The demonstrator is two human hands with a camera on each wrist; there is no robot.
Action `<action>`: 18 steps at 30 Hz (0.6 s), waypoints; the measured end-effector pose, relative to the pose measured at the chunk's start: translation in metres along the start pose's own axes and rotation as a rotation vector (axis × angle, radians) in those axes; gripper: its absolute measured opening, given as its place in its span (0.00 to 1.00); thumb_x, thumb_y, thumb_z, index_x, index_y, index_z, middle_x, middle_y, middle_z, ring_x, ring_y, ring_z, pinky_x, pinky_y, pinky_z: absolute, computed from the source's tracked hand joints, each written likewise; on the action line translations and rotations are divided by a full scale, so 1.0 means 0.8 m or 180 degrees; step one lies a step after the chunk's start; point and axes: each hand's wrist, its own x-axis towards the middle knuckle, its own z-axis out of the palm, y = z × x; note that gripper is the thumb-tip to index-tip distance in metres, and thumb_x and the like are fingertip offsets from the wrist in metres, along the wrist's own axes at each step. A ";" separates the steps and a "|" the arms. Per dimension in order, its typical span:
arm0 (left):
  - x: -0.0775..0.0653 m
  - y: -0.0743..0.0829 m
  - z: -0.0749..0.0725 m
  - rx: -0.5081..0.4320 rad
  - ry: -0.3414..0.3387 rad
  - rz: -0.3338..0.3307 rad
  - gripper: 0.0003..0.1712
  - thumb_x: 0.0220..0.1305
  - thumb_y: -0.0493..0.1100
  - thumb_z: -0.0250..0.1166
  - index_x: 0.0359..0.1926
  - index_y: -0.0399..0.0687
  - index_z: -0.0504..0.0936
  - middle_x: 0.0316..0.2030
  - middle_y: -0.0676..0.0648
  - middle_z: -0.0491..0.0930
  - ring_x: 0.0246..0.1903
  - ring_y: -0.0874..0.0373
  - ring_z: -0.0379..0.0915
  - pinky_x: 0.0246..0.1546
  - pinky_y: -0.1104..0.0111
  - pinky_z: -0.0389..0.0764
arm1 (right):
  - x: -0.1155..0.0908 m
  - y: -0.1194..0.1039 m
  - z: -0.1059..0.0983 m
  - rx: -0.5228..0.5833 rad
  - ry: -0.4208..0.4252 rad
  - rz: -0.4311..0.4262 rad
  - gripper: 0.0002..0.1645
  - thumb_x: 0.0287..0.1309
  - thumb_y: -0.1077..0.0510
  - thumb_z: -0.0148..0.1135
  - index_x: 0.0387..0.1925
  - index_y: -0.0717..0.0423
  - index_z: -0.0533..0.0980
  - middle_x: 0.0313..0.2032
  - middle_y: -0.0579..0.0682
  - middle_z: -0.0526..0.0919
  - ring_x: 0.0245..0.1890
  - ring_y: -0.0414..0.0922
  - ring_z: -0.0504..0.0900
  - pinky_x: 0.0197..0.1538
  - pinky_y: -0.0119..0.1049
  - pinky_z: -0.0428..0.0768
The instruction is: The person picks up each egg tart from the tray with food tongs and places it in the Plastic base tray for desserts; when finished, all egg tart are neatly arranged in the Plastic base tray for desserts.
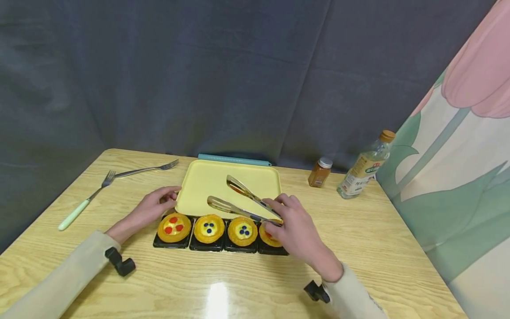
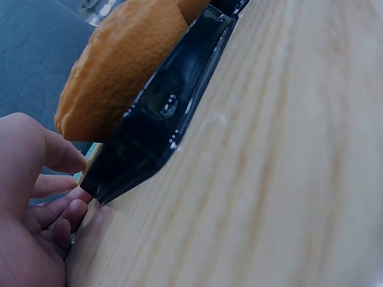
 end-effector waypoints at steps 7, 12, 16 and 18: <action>0.000 0.000 0.000 -0.0016 -0.0003 -0.0003 0.28 0.70 0.38 0.60 0.68 0.33 0.71 0.45 0.43 0.75 0.42 0.51 0.70 0.41 0.60 0.73 | -0.012 0.028 -0.015 -0.0193 0.0080 0.0139 0.27 0.59 0.60 0.71 0.60 0.58 0.79 0.43 0.49 0.79 0.38 0.46 0.67 0.36 0.40 0.67; 0.000 -0.001 0.000 -0.0019 -0.0018 -0.0020 0.28 0.70 0.38 0.60 0.68 0.34 0.71 0.45 0.43 0.75 0.42 0.51 0.69 0.41 0.60 0.73 | -0.027 0.050 -0.024 -0.0332 0.0122 0.0245 0.26 0.61 0.60 0.70 0.61 0.59 0.78 0.44 0.51 0.79 0.38 0.47 0.67 0.36 0.41 0.66; 0.000 -0.002 0.000 -0.0009 -0.0010 -0.0043 0.28 0.70 0.38 0.60 0.68 0.35 0.71 0.45 0.43 0.75 0.42 0.51 0.70 0.42 0.60 0.73 | -0.039 0.069 -0.030 -0.0460 0.0212 0.0233 0.26 0.61 0.62 0.70 0.61 0.61 0.78 0.43 0.53 0.79 0.37 0.47 0.65 0.36 0.41 0.64; 0.000 -0.002 0.001 -0.0012 -0.0013 -0.0054 0.28 0.70 0.38 0.60 0.68 0.35 0.71 0.44 0.43 0.75 0.42 0.51 0.70 0.42 0.60 0.73 | -0.045 0.078 -0.033 -0.0504 0.0210 0.0257 0.27 0.61 0.63 0.70 0.61 0.62 0.78 0.43 0.54 0.78 0.37 0.48 0.66 0.36 0.42 0.64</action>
